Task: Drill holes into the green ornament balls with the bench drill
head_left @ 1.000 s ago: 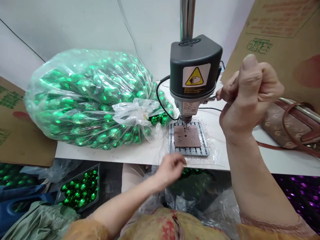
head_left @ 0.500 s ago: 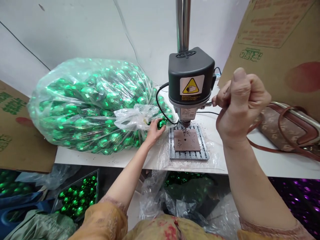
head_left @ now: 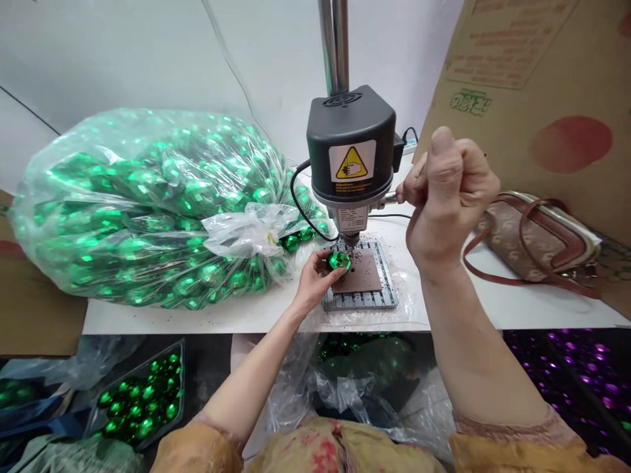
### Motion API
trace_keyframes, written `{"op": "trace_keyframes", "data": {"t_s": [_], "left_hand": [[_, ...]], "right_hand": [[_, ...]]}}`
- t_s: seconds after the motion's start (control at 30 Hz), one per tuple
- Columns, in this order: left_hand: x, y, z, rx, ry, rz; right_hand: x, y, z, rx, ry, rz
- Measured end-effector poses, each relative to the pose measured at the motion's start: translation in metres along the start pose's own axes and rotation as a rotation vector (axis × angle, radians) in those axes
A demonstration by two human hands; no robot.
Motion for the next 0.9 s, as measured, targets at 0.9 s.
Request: {"op": "trace_keyframes", "data": {"t_s": [0.9], "left_hand": [[-0.017, 0.038, -0.002, -0.109, 0.052, -0.046]], "right_hand": [[0.0, 0.0, -0.002, -0.02, 0.013, -0.041]]}}
Point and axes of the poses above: each hand's wrist, its own z-axis towards the middle knuckle, its own y-axis out of the palm, x = y × z, the point moved 5 cm from there along z, towards the middle knuckle, and after that the axes turned 2 degrees about -z, right-handed, at the moved point
